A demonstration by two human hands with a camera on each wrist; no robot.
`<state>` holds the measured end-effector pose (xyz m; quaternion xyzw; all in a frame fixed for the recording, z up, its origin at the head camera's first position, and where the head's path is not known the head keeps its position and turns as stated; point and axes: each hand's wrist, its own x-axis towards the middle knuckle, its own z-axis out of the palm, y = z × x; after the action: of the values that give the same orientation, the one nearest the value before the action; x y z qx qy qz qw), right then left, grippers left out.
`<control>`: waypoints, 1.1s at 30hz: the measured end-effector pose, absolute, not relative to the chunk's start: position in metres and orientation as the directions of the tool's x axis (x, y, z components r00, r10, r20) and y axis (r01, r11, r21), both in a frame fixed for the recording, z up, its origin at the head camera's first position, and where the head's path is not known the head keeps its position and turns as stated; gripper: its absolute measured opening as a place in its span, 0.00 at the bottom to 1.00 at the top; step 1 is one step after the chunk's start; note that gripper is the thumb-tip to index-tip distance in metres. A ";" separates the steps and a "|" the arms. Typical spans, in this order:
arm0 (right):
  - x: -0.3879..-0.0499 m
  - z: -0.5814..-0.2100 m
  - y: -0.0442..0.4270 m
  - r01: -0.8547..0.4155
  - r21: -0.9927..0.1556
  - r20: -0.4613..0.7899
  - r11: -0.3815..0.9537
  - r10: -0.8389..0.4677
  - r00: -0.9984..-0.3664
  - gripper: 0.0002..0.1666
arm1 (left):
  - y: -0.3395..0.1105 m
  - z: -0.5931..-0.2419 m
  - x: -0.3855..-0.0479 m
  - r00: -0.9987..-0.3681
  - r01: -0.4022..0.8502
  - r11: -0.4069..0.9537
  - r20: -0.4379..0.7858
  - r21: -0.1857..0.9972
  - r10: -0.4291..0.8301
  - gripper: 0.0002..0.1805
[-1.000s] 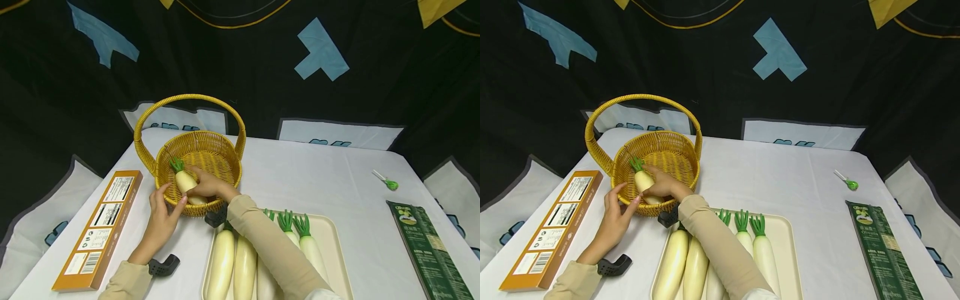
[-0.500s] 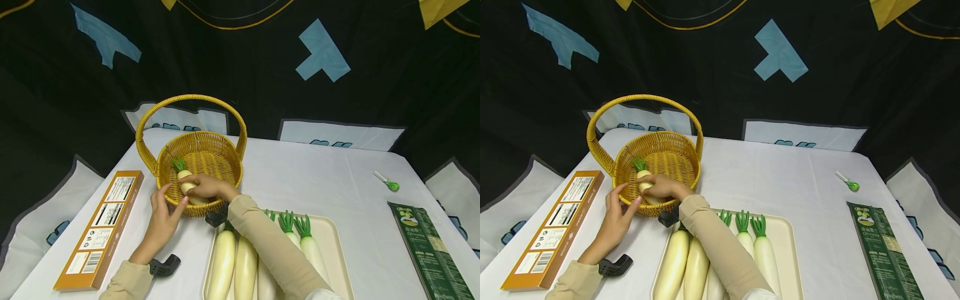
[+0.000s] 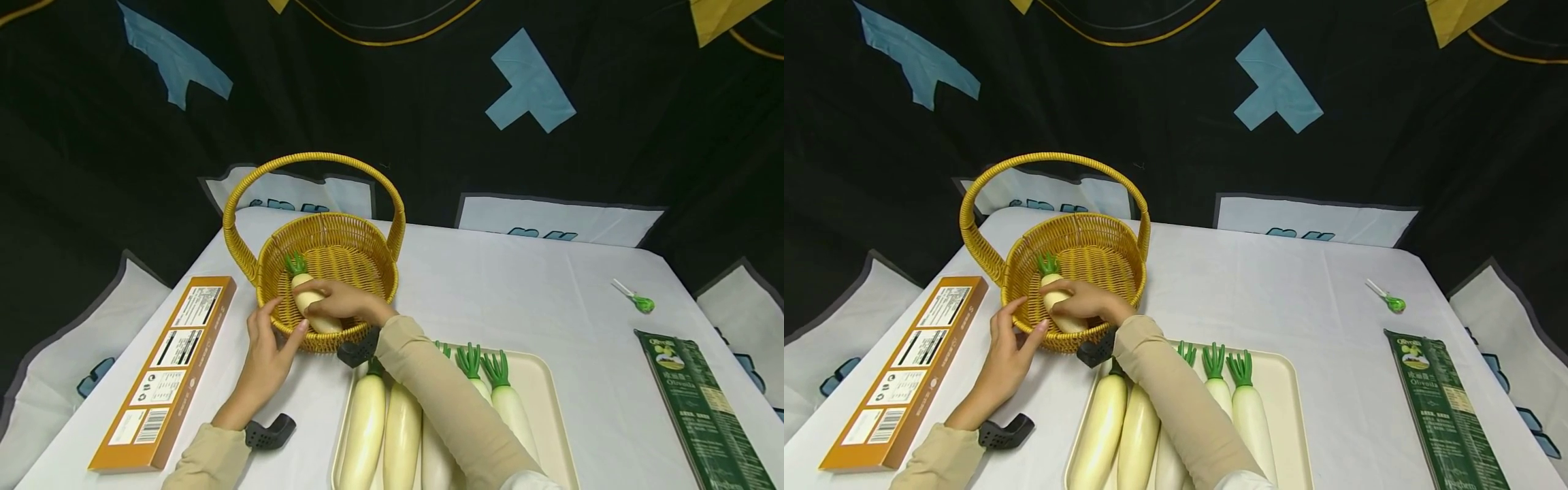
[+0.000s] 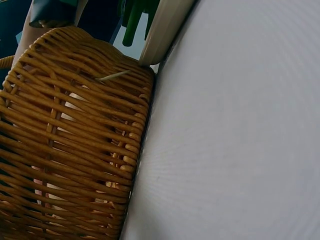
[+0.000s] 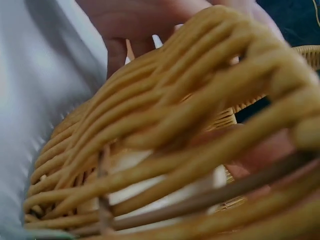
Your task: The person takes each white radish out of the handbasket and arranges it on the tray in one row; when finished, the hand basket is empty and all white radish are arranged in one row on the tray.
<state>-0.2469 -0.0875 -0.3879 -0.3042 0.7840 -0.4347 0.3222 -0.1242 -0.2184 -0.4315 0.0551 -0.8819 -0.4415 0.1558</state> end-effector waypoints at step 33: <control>-0.236 -0.354 -0.049 0.145 -0.963 0.043 -0.227 -0.661 -0.749 0.27 | -0.218 -0.428 -0.123 -0.955 0.009 0.604 0.186 0.797 -0.230 0.35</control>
<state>-0.2361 -0.0487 -0.3539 -0.2302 0.5604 -0.7486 0.2693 -0.1231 -0.2176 -0.4283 0.0626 -0.8852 -0.4405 0.1359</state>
